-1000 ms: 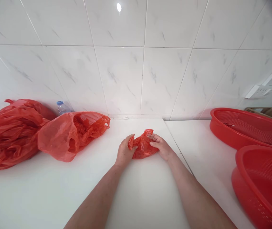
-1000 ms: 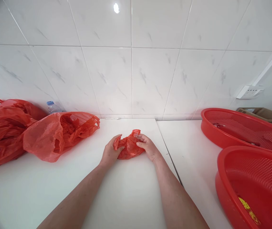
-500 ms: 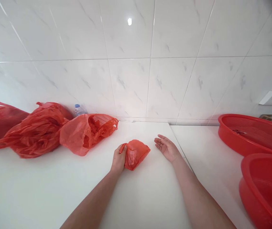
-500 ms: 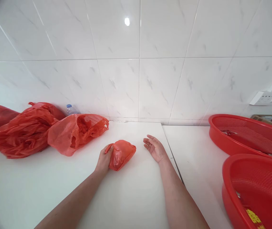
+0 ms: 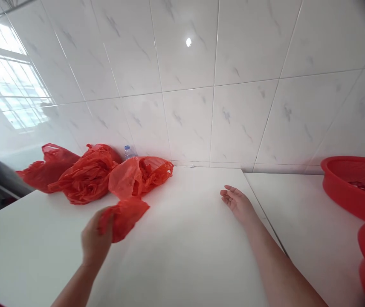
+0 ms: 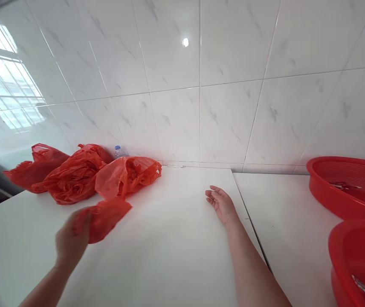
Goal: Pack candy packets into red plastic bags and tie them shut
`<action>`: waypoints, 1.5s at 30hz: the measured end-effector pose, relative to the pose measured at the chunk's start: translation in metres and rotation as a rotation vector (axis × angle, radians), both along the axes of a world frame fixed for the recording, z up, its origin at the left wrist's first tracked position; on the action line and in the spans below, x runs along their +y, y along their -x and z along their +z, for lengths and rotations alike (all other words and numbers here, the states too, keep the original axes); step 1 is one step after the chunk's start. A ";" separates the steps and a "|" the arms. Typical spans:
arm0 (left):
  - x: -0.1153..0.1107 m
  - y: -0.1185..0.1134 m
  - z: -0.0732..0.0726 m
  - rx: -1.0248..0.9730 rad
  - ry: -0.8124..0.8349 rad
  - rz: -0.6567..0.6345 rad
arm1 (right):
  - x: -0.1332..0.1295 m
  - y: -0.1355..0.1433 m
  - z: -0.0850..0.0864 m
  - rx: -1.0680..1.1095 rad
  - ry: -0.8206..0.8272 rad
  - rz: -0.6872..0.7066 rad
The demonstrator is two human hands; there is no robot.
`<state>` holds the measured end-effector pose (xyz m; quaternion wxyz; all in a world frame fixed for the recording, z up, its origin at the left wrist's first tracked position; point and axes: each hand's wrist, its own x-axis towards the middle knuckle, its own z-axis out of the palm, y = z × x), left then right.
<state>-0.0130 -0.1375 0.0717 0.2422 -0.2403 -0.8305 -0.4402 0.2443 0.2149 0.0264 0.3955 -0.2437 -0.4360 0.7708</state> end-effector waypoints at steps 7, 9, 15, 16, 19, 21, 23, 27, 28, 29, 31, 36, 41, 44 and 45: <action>-0.028 0.012 0.000 0.188 0.375 0.173 | 0.000 0.003 -0.006 -0.047 -0.058 -0.034; -0.014 -0.001 0.000 0.350 0.365 0.079 | -0.001 0.005 -0.006 -0.065 -0.078 -0.037; 0.071 -0.006 0.022 0.256 0.194 -0.457 | -0.011 0.009 0.003 -0.319 -0.253 -0.058; 0.089 0.001 0.024 0.180 0.200 -0.538 | -0.014 0.009 0.004 -0.376 -0.291 -0.059; 0.135 0.026 0.024 0.092 0.202 -0.613 | -0.018 0.011 0.004 -0.465 -0.384 -0.057; 0.156 0.042 0.022 0.065 0.186 -0.561 | -0.018 0.012 0.003 -0.471 -0.412 -0.054; 0.168 0.055 0.020 0.006 0.151 -0.497 | -0.017 0.012 0.002 -0.476 -0.416 -0.052; 0.175 0.072 0.027 -0.081 0.064 -0.415 | -0.015 0.012 0.004 -0.502 -0.411 -0.049; 0.175 0.075 0.031 -0.088 0.028 -0.385 | -0.015 0.012 0.005 -0.507 -0.411 -0.048; 0.175 0.077 0.035 -0.095 -0.014 -0.350 | -0.016 0.012 0.006 -0.513 -0.412 -0.051; 0.177 0.081 0.043 -0.126 -0.091 -0.286 | -0.017 0.011 0.009 -0.530 -0.414 -0.051; 0.181 0.080 0.054 -0.292 -0.124 -0.287 | -0.020 0.011 0.012 -0.601 -0.428 -0.027; 0.172 0.049 0.039 -0.399 0.039 -0.506 | -0.029 0.018 0.010 -0.734 -0.655 -0.062; 0.162 0.024 0.020 -0.443 0.124 -0.607 | -0.055 0.032 0.012 -0.808 -0.946 -0.157; 0.159 0.017 0.012 -0.452 0.140 -0.625 | -0.067 0.039 0.014 -0.782 -1.058 -0.188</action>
